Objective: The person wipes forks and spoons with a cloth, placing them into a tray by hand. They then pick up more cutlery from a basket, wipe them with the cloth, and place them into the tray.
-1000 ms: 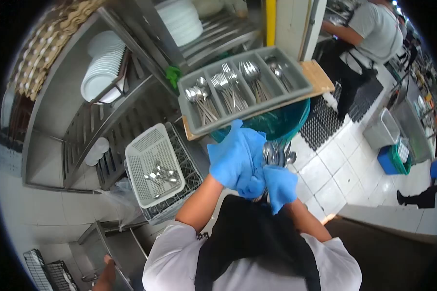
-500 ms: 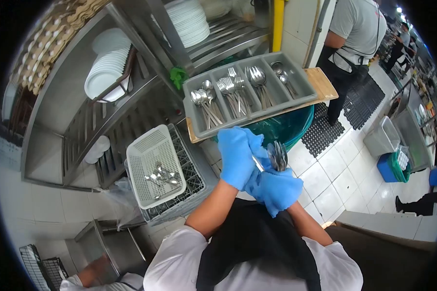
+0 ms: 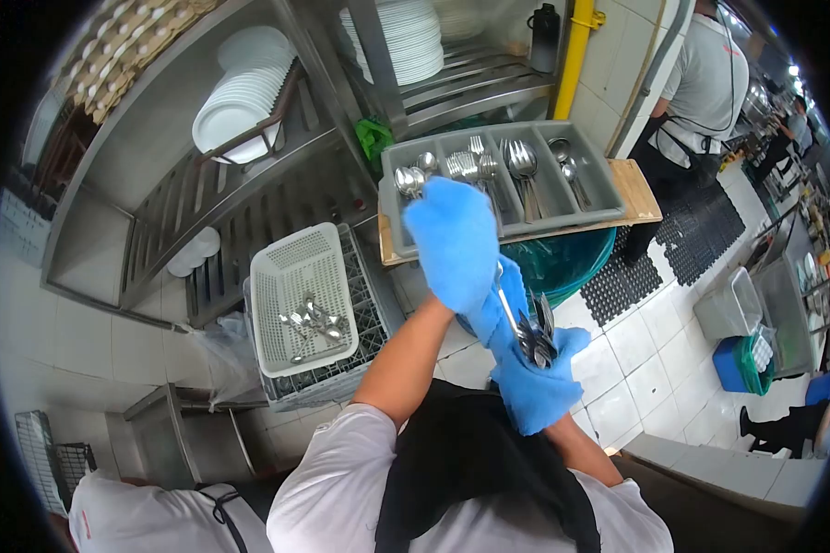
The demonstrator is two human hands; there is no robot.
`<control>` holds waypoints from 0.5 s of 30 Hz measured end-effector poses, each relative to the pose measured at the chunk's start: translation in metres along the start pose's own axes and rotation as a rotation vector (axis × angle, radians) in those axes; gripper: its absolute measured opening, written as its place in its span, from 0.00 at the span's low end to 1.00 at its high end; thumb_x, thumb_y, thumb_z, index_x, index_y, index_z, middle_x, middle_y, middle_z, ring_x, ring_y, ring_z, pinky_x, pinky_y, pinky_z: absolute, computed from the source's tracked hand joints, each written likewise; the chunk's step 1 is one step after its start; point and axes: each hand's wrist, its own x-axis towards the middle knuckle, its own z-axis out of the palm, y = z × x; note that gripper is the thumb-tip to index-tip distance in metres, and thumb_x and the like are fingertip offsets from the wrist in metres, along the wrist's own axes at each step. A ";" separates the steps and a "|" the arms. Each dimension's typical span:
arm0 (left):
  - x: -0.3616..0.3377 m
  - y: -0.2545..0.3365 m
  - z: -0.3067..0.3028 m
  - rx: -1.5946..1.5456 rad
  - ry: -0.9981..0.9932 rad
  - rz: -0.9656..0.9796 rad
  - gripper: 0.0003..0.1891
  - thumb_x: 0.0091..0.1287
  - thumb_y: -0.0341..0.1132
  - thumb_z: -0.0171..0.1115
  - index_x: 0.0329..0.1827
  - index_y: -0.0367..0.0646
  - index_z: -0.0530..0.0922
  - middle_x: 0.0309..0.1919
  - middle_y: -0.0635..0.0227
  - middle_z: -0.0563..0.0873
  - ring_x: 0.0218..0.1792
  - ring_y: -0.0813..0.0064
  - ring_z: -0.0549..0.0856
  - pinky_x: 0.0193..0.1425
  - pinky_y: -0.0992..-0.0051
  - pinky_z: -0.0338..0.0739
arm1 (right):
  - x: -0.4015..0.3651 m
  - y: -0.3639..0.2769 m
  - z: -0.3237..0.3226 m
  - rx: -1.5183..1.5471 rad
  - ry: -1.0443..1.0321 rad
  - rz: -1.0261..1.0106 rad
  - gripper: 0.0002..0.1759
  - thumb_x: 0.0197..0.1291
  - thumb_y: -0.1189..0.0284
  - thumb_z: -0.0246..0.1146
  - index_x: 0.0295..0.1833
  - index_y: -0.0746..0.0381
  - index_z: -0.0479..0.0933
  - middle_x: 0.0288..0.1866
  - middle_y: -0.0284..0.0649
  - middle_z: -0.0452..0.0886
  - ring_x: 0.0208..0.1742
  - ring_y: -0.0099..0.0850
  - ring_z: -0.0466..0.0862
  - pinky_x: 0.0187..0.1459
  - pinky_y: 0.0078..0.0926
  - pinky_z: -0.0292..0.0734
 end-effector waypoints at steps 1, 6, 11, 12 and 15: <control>0.006 0.001 -0.009 -0.043 0.010 -0.004 0.23 0.77 0.56 0.39 0.41 0.46 0.74 0.31 0.72 0.76 0.30 0.79 0.77 0.34 0.79 0.74 | -0.003 -0.001 0.002 0.289 -0.011 0.314 0.19 0.58 0.74 0.66 0.53 0.63 0.69 0.37 0.35 0.76 0.29 0.25 0.76 0.31 0.23 0.74; -0.041 -0.012 0.005 -0.194 0.051 -0.368 0.26 0.77 0.57 0.38 0.43 0.44 0.75 0.33 0.71 0.79 0.32 0.77 0.79 0.35 0.78 0.76 | 0.021 -0.016 -0.006 0.516 -0.079 0.526 0.18 0.58 0.76 0.66 0.53 0.65 0.71 0.37 0.35 0.77 0.32 0.25 0.80 0.33 0.25 0.76; -0.074 -0.027 0.009 -0.070 -0.213 -0.220 0.26 0.77 0.56 0.39 0.48 0.40 0.75 0.41 0.66 0.82 0.40 0.72 0.82 0.42 0.72 0.79 | 0.024 -0.012 0.017 0.108 0.237 0.121 0.15 0.61 0.76 0.63 0.53 0.64 0.73 0.38 0.33 0.77 0.41 0.26 0.78 0.43 0.30 0.76; -0.083 -0.025 0.018 0.236 -0.121 -0.178 0.22 0.74 0.49 0.43 0.50 0.37 0.74 0.46 0.59 0.80 0.46 0.65 0.80 0.46 0.66 0.77 | 0.027 -0.005 0.013 0.145 0.186 0.186 0.16 0.60 0.74 0.65 0.53 0.65 0.73 0.38 0.34 0.79 0.40 0.26 0.79 0.42 0.28 0.77; -0.078 -0.017 0.031 0.856 0.054 -0.077 0.17 0.67 0.35 0.52 0.52 0.31 0.73 0.54 0.45 0.76 0.58 0.51 0.76 0.56 0.56 0.73 | 0.043 0.011 0.001 0.298 0.086 0.276 0.17 0.59 0.73 0.67 0.52 0.66 0.74 0.40 0.34 0.81 0.40 0.24 0.80 0.42 0.25 0.77</control>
